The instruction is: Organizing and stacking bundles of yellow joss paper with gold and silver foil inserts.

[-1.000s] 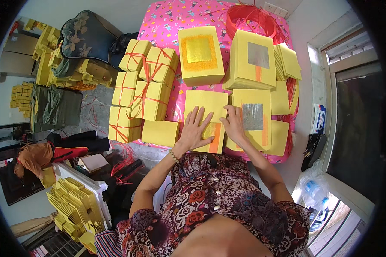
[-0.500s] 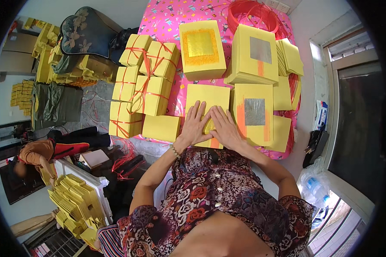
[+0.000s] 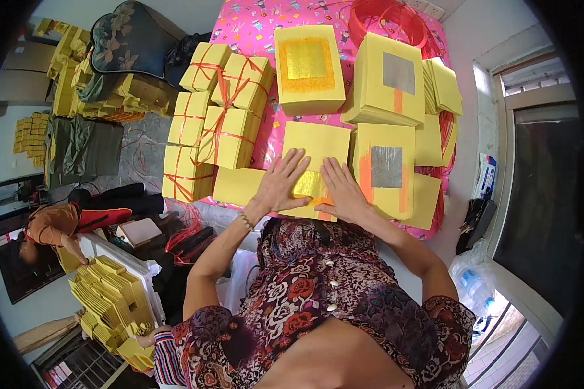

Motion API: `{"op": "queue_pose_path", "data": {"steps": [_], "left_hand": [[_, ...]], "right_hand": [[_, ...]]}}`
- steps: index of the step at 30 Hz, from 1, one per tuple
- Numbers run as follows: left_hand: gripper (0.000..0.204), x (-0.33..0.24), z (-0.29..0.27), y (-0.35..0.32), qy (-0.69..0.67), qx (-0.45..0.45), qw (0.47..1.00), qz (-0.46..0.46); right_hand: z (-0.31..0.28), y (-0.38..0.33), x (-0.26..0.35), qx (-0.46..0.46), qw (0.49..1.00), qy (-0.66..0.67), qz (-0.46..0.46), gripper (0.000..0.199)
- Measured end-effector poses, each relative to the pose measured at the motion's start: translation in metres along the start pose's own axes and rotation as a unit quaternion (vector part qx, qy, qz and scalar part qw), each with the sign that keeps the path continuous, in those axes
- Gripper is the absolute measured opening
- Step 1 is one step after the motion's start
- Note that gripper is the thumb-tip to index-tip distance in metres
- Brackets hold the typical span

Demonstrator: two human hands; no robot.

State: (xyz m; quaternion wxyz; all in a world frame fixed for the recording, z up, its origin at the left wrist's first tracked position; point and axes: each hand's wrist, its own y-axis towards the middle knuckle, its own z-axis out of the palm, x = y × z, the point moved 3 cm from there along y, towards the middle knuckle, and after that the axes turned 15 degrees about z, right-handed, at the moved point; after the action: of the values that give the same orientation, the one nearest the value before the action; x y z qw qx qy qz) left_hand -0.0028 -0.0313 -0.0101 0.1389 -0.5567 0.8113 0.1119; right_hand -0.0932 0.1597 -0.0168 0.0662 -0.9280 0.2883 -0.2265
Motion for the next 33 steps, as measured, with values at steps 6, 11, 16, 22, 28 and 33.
{"op": "queue_pose_path", "data": {"steps": [6,11,16,22,28,33], "left_hand": [[0.097,0.016,0.001,-0.016,0.011,0.025,1.0,-0.003],[0.095,0.015,0.001,-0.015,-0.001,0.007,1.0,0.0],[0.092,0.014,0.002,-0.016,-0.027,-0.024,0.999,-0.018],[0.076,-0.006,-0.002,-0.015,-0.041,-0.201,0.975,-0.09],[0.038,-0.036,0.012,-0.002,-0.365,-0.3,0.824,-0.312],[0.029,-0.038,0.036,0.015,-0.633,-0.306,0.609,-0.367]], "right_hand": [[-0.004,-0.001,0.002,0.012,1.0,-0.001,-0.001,0.108],[-0.005,0.0,0.002,0.014,1.0,-0.007,-0.005,0.106],[-0.009,0.002,0.004,-0.042,0.999,-0.004,-0.003,0.092],[-0.026,0.023,-0.002,-0.139,0.989,0.05,-0.029,0.055],[-0.021,0.033,-0.013,-0.197,0.977,0.041,-0.066,0.042],[-0.019,0.037,-0.017,-0.254,0.957,0.014,-0.136,0.039]]}}
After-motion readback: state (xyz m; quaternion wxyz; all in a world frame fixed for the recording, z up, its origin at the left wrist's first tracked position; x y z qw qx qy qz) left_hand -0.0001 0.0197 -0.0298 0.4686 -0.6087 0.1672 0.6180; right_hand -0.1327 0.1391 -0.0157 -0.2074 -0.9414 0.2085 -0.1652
